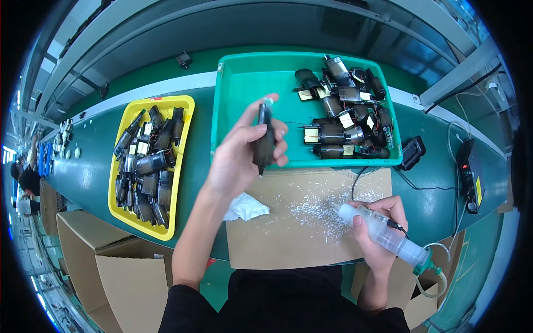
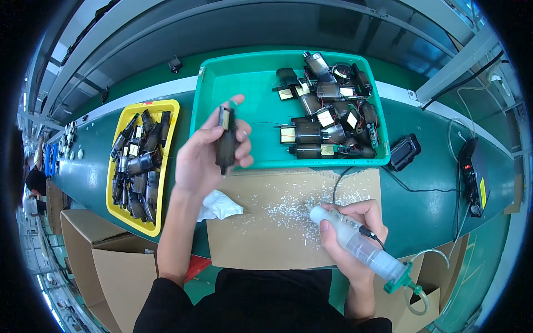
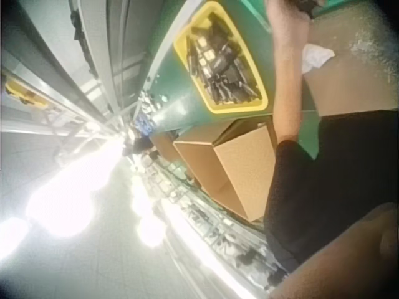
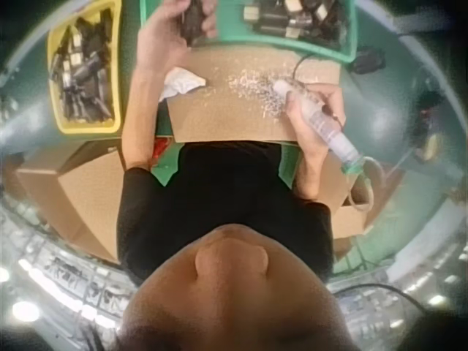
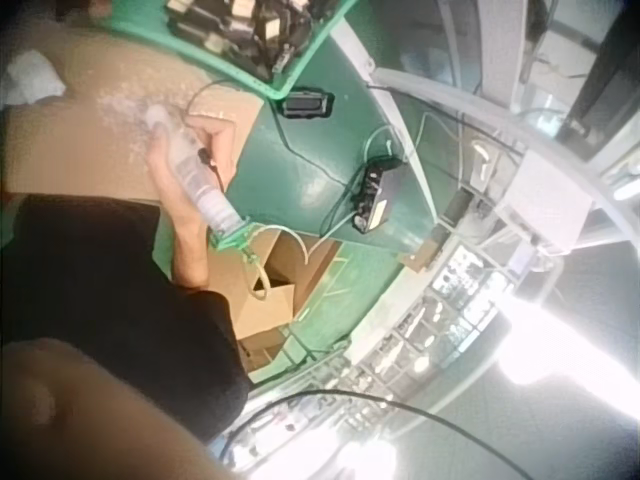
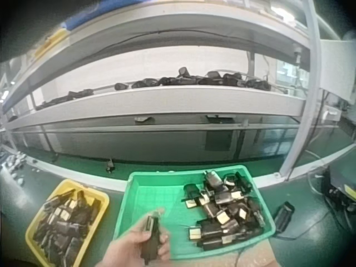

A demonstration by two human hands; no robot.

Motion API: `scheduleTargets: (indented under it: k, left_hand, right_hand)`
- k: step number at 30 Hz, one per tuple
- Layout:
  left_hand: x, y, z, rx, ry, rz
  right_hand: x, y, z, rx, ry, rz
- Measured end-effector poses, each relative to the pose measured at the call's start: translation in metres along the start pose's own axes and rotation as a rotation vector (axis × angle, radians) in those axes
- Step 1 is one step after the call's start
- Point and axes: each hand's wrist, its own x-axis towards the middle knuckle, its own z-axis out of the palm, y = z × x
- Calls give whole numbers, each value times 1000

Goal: The person picks up small black cylindrical electronic components from a green tray and applies a clear liquid from a syringe into the top of each component. After applying the liquid, the person places the component into a yellow tray. The process is repeated for multiple components throughout the video.

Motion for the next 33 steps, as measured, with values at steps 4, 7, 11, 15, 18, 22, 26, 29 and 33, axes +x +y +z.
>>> scheduleTargets:
  k: [4,7,11,15,18,22,26,29,33]
  left_hand:
    - [-9,-23,10,-132,-177,-117]
    - [-14,-29,11,-45,-320,-111]
    - [-16,-29,15,34,-399,-110]
    - [-28,-29,10,85,-334,-122]
    - [-27,-35,9,102,-347,-88]
    - [-27,-36,8,118,-369,-49]
    - [-28,-37,9,102,-378,-58]
    - [-28,-35,9,100,-384,-74]
    - [-28,-37,8,108,-370,-58]
  right_hand:
    - [6,-19,0,97,79,-159]
    - [10,-39,5,212,117,-301]
    - [12,-59,6,197,-33,-379]
    - [14,-55,20,208,-131,-377]
    - [13,-61,19,169,-174,-333]
    - [12,-60,20,169,-207,-303]
    - [12,-62,20,181,-230,-284]
    - [12,-62,20,164,-242,-275]
    - [13,-68,20,141,-240,-246]
